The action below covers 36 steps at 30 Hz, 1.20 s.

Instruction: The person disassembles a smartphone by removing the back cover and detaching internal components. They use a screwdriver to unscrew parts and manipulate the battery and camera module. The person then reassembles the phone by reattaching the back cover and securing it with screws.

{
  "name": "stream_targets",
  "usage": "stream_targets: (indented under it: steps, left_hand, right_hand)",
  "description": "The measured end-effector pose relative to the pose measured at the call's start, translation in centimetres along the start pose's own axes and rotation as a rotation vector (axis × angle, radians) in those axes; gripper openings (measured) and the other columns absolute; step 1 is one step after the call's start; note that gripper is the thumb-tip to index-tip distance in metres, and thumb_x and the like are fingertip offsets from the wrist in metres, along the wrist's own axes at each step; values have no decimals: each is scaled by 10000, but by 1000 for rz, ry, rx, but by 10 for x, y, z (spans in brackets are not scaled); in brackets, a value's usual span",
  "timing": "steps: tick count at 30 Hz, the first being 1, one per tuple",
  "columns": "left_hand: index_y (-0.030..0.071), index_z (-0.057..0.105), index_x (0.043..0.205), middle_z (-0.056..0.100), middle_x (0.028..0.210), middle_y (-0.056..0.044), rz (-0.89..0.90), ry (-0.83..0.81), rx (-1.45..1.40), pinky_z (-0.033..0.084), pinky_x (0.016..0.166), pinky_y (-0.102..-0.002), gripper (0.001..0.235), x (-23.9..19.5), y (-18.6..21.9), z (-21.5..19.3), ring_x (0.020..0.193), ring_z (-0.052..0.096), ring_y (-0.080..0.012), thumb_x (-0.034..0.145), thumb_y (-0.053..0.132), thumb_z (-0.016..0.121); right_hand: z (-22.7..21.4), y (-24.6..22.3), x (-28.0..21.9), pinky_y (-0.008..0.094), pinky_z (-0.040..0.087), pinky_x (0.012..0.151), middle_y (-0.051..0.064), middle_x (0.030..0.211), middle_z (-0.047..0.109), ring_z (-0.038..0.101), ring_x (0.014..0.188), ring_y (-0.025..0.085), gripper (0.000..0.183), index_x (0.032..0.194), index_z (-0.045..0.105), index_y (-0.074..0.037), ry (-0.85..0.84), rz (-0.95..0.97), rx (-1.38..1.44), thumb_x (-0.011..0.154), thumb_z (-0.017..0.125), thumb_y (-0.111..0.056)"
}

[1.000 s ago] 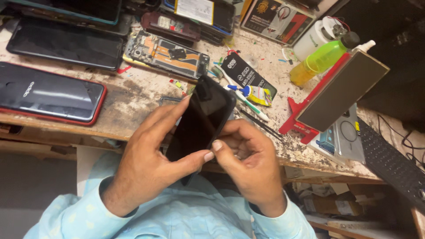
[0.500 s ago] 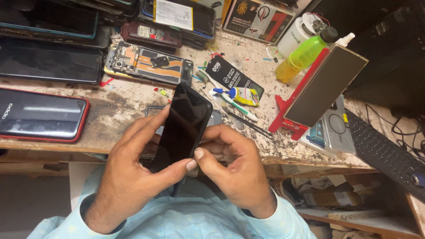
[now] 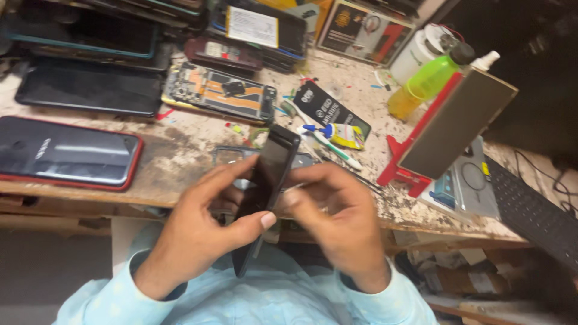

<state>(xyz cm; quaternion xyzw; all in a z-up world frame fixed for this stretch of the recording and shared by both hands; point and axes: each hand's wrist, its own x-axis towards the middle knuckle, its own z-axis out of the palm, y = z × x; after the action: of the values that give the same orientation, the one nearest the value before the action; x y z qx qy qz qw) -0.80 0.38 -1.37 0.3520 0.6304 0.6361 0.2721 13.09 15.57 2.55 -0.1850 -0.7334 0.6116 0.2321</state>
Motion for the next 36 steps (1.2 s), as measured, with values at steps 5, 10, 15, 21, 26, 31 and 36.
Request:
stream_targets:
  steps: [5,10,15,21,26,31,36]
  left_hand:
    - [70,631,1528,723,919,-84,-235,-180,-262,504,738,-251,791,-2,-13,-3,808,622,-113,792,247,859]
    - [59,652,1415,644,885,11,-238,-248,-211,478,720,-219,719,-3,-10,-4,794,569,-63,741,238,827]
    - [35,646,1410,651,871,-3,-274,-336,-333,472,711,-220,715,-3,-7,-6,783,574,-70,745,227,826]
    - [45,682,1400,626,881,11,-326,-364,-324,468,708,-214,702,-4,-11,-11,783,573,-63,741,238,826]
    - [46,670,1409,637,870,2,-348,-426,-385,468,707,-216,705,-3,-12,-15,779,582,-72,750,255,809]
    - [1,661,1399,650,871,3,-307,-442,-398,476,715,-214,701,-3,-13,-13,786,584,-67,763,260,802]
    - [13,645,1422,674,879,1,-274,-447,-428,467,709,-229,654,-2,-15,-12,796,591,-70,842,294,754]
  right_hand:
    - [-18,-11,19,356,427,1196,136,1376,577,551,1331,202,258,1290,576,-7,-73,-455,-188,1061,673,-77]
    - [-34,-23,40,449,370,1297,155,1410,600,510,1420,279,335,1355,579,-5,-522,-418,-197,1074,621,-183]
    - [-41,-24,50,435,472,1153,112,1195,682,623,1242,273,231,1217,630,-22,-702,-352,-125,1089,638,-214]
    - [-38,-13,43,438,483,1098,84,1011,695,670,1055,242,143,1049,648,-43,-640,-351,-112,1081,654,-183]
    - [-39,-7,44,534,361,1324,118,1125,693,634,1201,283,224,1137,638,-24,-670,-265,18,1112,595,-242]
    - [-32,11,41,495,405,1158,140,1045,708,661,1096,279,333,1072,662,-4,-583,-270,197,1139,566,-315]
    - [-31,24,37,460,428,1131,158,1040,688,648,1083,275,322,1081,639,15,-497,-278,285,1178,552,-279]
